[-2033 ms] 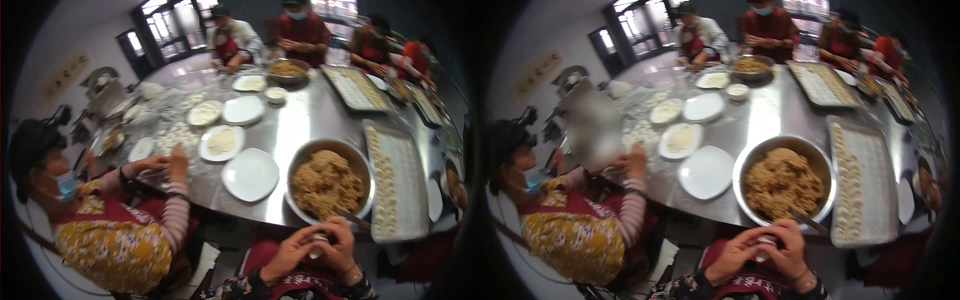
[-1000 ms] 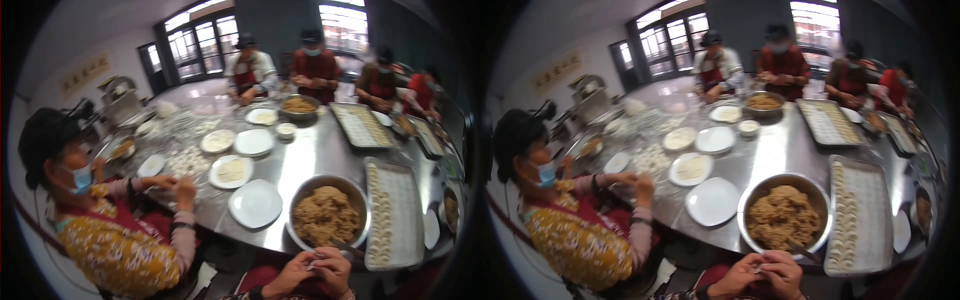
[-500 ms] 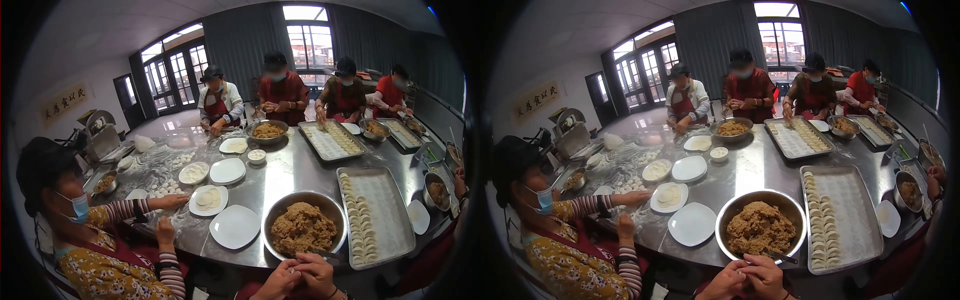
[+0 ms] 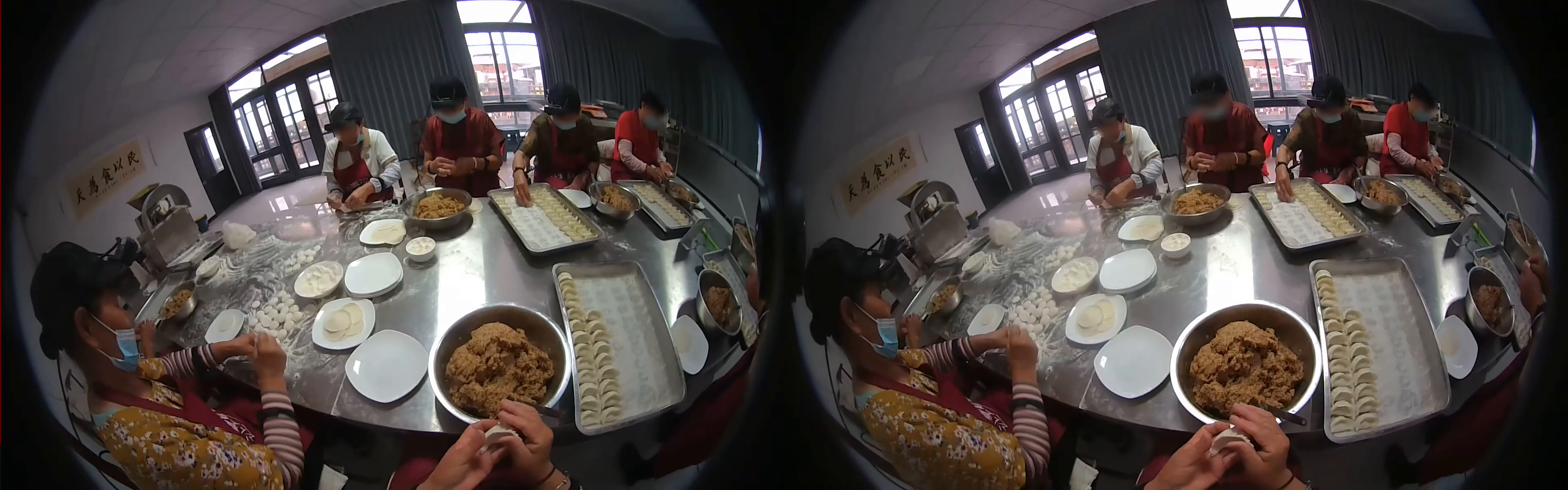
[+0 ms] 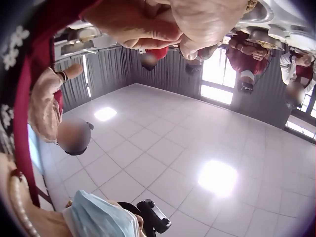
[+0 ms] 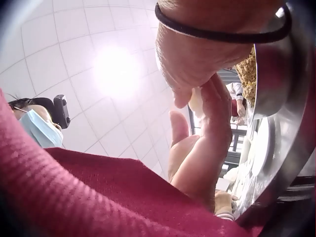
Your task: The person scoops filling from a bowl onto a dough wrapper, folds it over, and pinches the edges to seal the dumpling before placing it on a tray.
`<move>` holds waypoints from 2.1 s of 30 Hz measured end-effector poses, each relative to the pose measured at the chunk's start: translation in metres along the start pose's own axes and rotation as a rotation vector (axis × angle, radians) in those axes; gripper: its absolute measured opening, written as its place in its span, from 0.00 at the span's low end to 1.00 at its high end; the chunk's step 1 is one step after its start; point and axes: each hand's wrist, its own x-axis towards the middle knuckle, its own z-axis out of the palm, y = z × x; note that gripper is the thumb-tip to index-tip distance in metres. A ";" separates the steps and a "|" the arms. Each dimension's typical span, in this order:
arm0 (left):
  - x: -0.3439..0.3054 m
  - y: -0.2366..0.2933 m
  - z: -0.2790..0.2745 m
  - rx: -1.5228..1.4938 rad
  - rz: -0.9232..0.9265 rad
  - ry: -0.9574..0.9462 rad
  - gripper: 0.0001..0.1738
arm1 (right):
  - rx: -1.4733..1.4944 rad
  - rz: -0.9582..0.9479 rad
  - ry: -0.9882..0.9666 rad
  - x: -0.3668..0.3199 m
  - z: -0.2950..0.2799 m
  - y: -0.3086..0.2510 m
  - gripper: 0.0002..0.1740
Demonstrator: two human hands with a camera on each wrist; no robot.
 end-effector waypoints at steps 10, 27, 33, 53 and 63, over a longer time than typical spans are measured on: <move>0.002 -0.008 -0.032 -0.088 0.006 -0.100 0.21 | -0.207 -0.131 -0.051 -0.011 -0.004 0.030 0.07; -0.003 0.010 -0.026 -0.074 -0.059 0.087 0.26 | -0.230 -0.122 -0.199 -0.003 -0.004 0.028 0.18; -0.002 0.009 -0.033 -0.042 -0.110 0.017 0.29 | -0.204 -0.104 -0.351 -0.007 -0.009 0.035 0.18; 0.003 0.014 -0.026 0.118 -0.270 0.044 0.34 | -0.061 -0.010 -0.549 0.005 -0.021 0.032 0.10; 0.001 0.016 -0.033 0.190 -0.315 0.007 0.40 | -0.130 -0.139 -0.689 0.013 -0.020 0.033 0.09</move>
